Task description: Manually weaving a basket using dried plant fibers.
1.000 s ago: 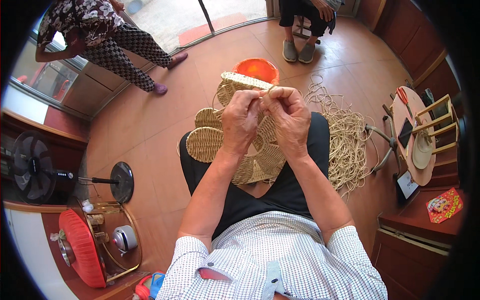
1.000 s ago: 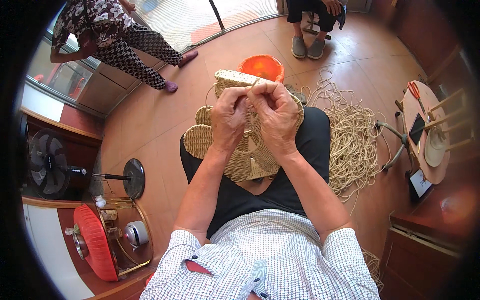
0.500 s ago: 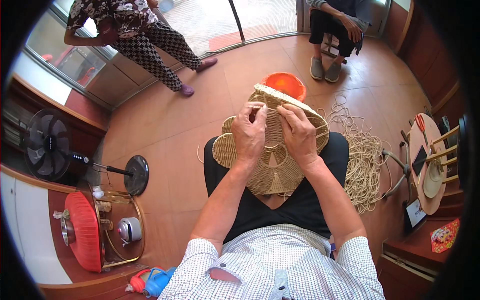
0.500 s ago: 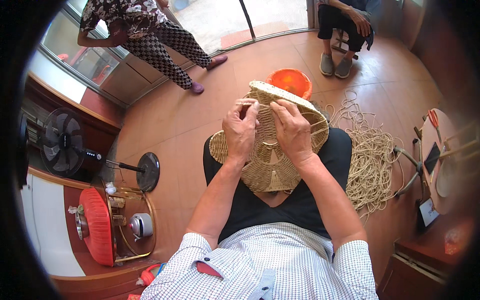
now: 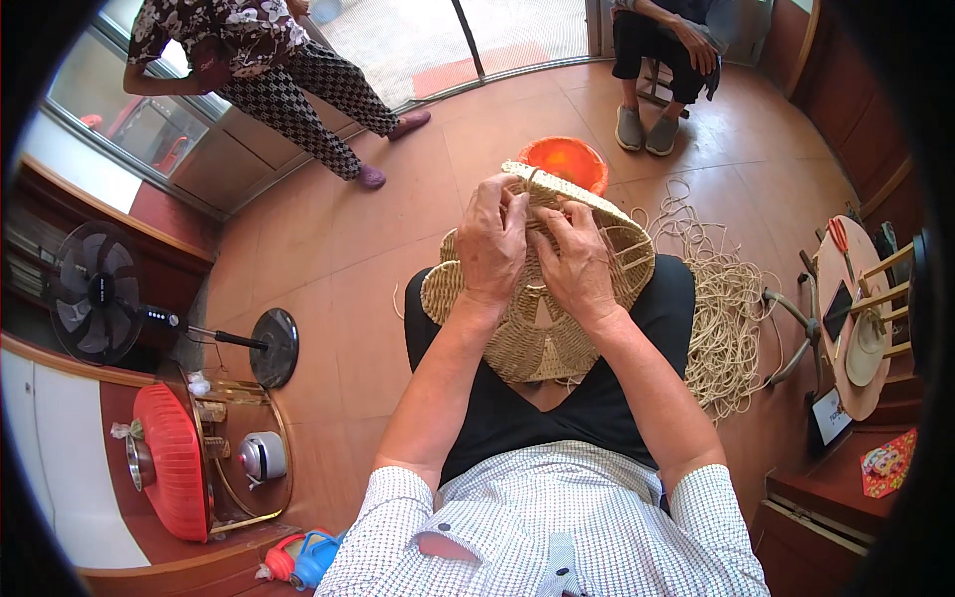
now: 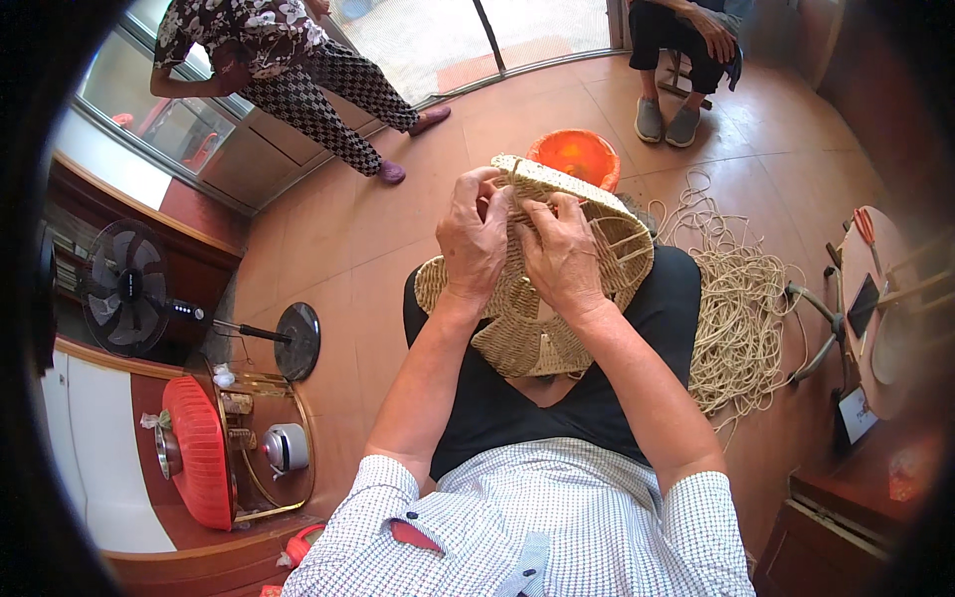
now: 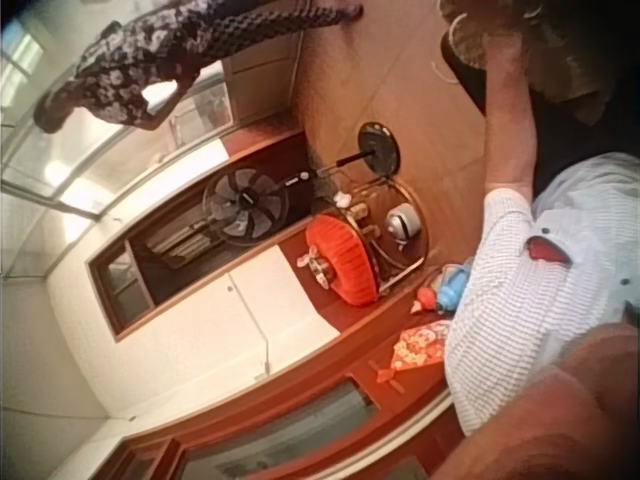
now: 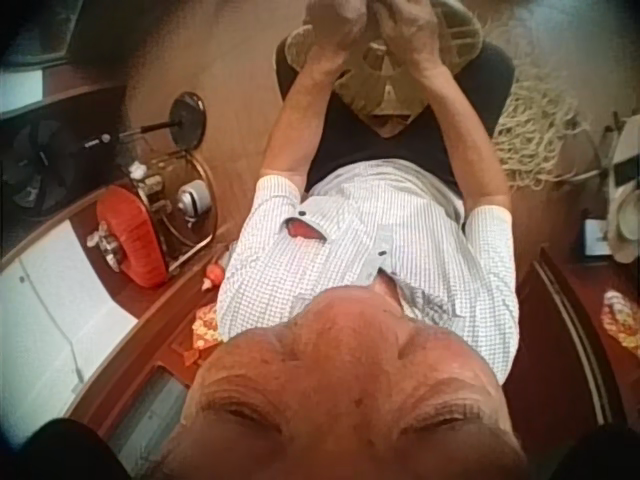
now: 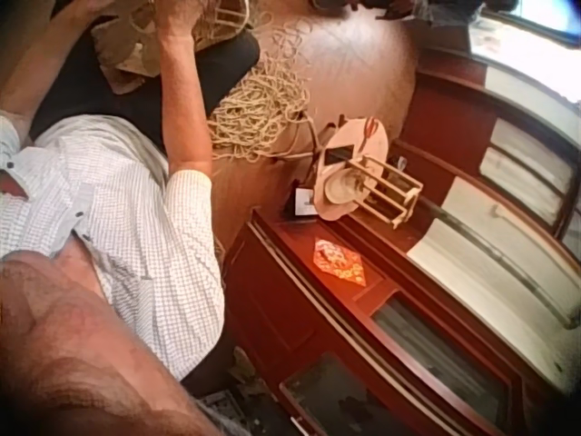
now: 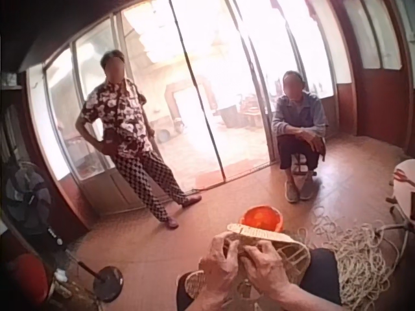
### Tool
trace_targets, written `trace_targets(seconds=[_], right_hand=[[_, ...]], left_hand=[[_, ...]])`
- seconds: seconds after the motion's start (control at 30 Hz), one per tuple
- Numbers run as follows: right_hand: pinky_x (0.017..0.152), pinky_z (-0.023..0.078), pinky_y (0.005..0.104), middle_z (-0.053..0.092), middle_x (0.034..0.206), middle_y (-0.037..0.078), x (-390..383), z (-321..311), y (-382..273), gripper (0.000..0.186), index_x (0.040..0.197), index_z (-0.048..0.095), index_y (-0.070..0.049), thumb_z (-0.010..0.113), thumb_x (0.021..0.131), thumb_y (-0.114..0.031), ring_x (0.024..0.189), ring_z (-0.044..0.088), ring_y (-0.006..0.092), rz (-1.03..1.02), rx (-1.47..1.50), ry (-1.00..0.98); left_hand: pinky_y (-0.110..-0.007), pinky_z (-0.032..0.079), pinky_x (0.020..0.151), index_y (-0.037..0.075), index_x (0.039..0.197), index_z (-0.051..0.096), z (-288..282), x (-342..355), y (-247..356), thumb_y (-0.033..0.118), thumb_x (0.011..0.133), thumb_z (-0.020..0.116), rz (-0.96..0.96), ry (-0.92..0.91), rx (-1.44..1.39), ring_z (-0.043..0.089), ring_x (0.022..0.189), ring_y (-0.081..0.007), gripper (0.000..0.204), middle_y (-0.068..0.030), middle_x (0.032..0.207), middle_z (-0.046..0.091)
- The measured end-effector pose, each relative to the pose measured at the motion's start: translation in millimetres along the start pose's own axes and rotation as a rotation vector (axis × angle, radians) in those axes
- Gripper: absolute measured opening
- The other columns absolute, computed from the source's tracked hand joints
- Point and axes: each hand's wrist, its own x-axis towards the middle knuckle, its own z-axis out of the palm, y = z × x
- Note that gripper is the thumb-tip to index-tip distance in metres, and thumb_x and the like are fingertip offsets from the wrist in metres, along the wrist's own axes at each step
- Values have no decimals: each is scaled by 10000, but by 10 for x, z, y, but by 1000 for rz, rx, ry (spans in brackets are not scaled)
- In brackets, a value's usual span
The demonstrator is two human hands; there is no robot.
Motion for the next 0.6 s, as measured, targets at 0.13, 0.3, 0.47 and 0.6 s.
trace_targets(seconds=[0.13,0.3,0.47,0.6], right_hand=[[1041,516,519,625,1250,221,8,43,-58,318,1224,724,-22,787,924,-105,1192,628,434,31,5,-15],[1036,515,519,630,1239,213,5,66,-82,304,1208,726,-30,779,920,-115,1182,631,433,10,8,5],[1036,506,515,628,1239,212,-64,32,48,279,1204,738,-43,760,941,-132,1199,627,424,71,23,-8],[1040,499,496,624,1242,205,-23,-17,-90,274,1198,749,-41,765,952,-160,1192,625,410,176,86,-99]], left_hand=[[-419,577,724,103,1309,672,-57,-83,39,16,1009,703,160,50,76,712,810,-274,313,-116,996,692],[-514,582,763,86,1288,653,-161,-146,76,145,1055,652,168,14,306,731,895,-410,241,-169,1067,696],[-515,601,766,76,1255,664,23,-273,122,208,1059,652,87,-78,366,747,904,-423,236,-184,1087,716],[-507,613,774,63,1286,671,-2,-248,102,202,1061,646,9,-139,372,770,930,-417,266,-205,1089,760]])
